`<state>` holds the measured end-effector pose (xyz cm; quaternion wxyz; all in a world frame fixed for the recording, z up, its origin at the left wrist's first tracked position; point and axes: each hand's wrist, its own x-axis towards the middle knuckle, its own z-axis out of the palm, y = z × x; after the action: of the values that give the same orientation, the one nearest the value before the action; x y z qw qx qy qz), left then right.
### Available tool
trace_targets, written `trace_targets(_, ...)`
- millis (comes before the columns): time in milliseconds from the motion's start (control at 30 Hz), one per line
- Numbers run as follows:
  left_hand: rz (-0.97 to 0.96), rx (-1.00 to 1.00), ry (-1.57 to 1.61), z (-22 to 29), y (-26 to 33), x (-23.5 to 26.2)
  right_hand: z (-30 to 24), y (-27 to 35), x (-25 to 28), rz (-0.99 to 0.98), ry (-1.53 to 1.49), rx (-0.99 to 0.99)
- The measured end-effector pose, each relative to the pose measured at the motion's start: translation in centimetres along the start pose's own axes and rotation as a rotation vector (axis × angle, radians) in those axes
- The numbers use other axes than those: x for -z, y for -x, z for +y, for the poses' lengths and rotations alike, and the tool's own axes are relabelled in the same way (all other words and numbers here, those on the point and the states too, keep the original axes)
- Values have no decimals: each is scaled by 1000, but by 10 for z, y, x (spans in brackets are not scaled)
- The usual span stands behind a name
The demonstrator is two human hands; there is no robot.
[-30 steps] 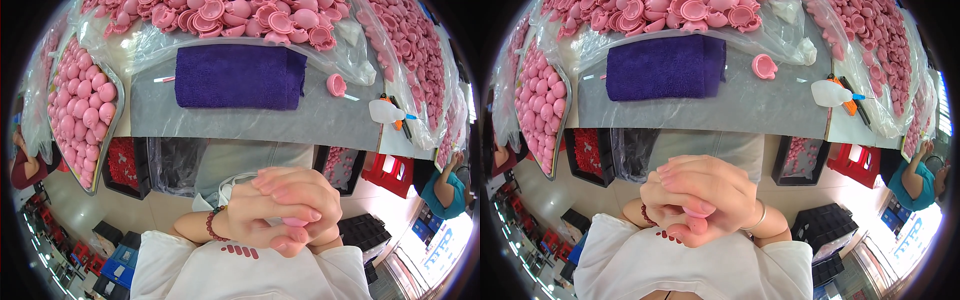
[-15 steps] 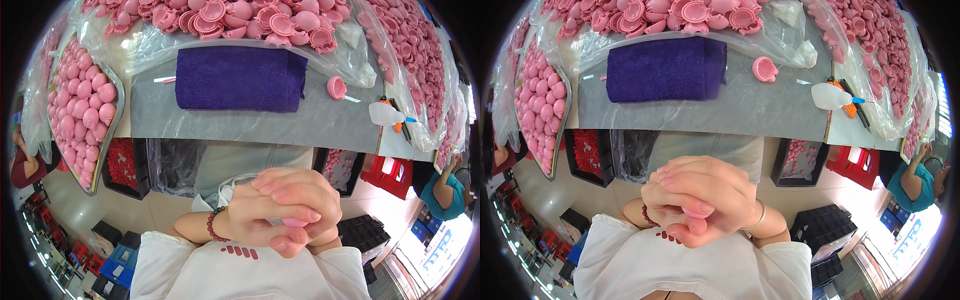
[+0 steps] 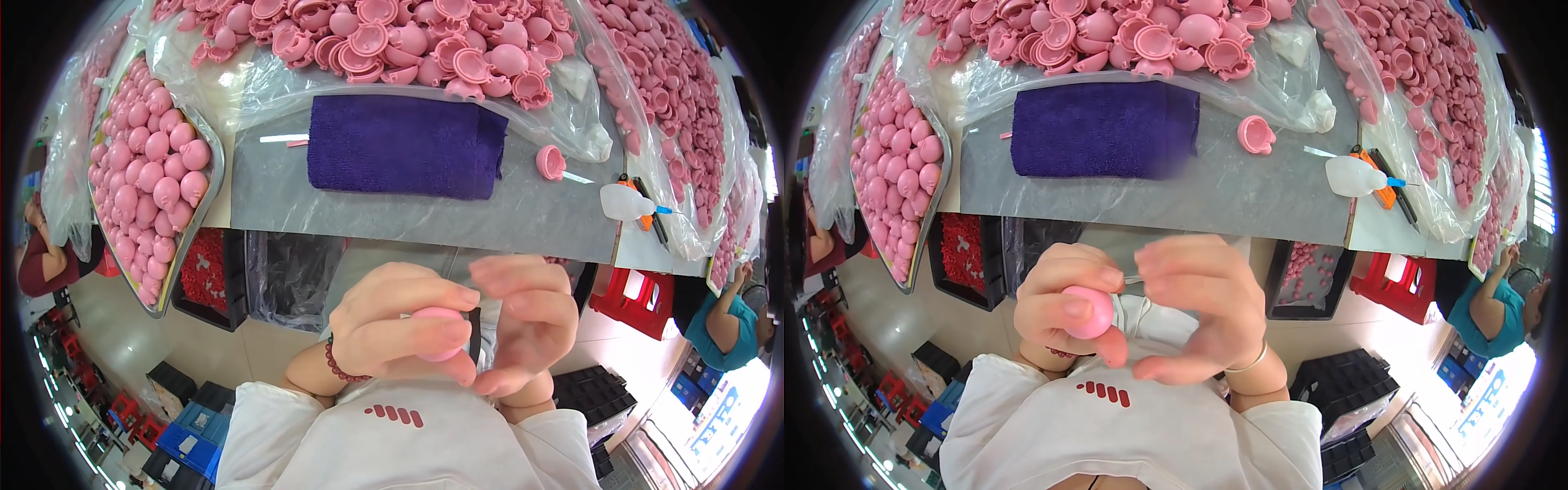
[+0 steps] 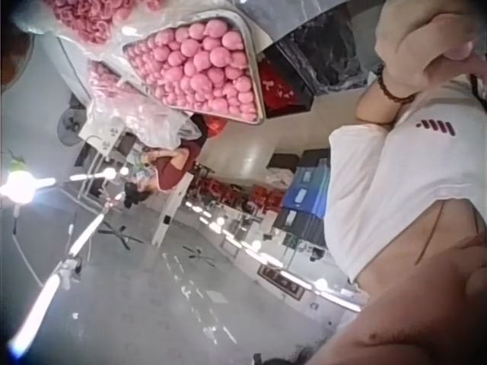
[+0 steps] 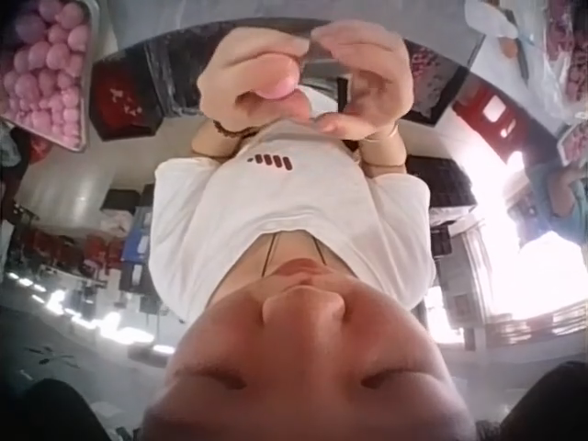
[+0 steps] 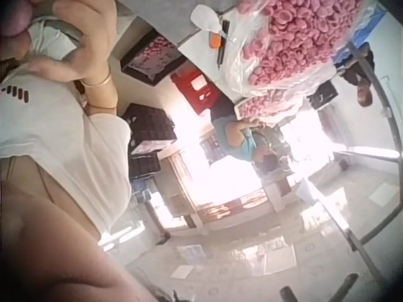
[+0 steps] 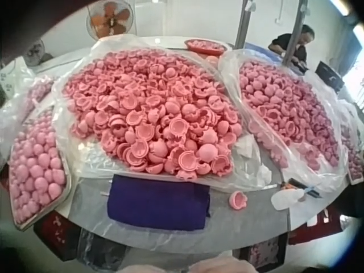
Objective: The person is assembling and gluing small pink plastic components together at a factory workbench.
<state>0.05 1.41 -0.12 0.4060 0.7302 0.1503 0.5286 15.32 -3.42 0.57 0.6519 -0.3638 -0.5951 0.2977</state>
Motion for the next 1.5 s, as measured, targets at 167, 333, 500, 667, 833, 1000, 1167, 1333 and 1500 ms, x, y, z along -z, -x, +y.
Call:
trace_targets(167,47,-79,-25,-2,1,-2,-2,4,0,14,-105,-42)
trace_targets(333,38,-95,-9,-2,1,-1,-3,8,0,47,-79,-51)
trace_targets(500,-24,-50,44,3,-3,-3,-4,9,-1,90,-29,-62)
trace_targets(667,178,181,580,10,2,-28,-8,2,-5,39,27,-71)
trace_targets(833,124,390,772,15,12,-26,-6,-4,-4,-177,20,-97)
trace_targets(1000,111,517,1023,12,12,-26,-5,1,-5,-81,-91,-114)
trace_targets(1167,78,474,957,13,15,-24,-5,-2,-8,-30,-10,-21)
trace_targets(1333,333,298,552,3,8,-32,-11,1,-4,-62,-4,-63)
trace_targets(1500,192,197,440,1,0,-31,-12,12,-13,-140,-145,-177)
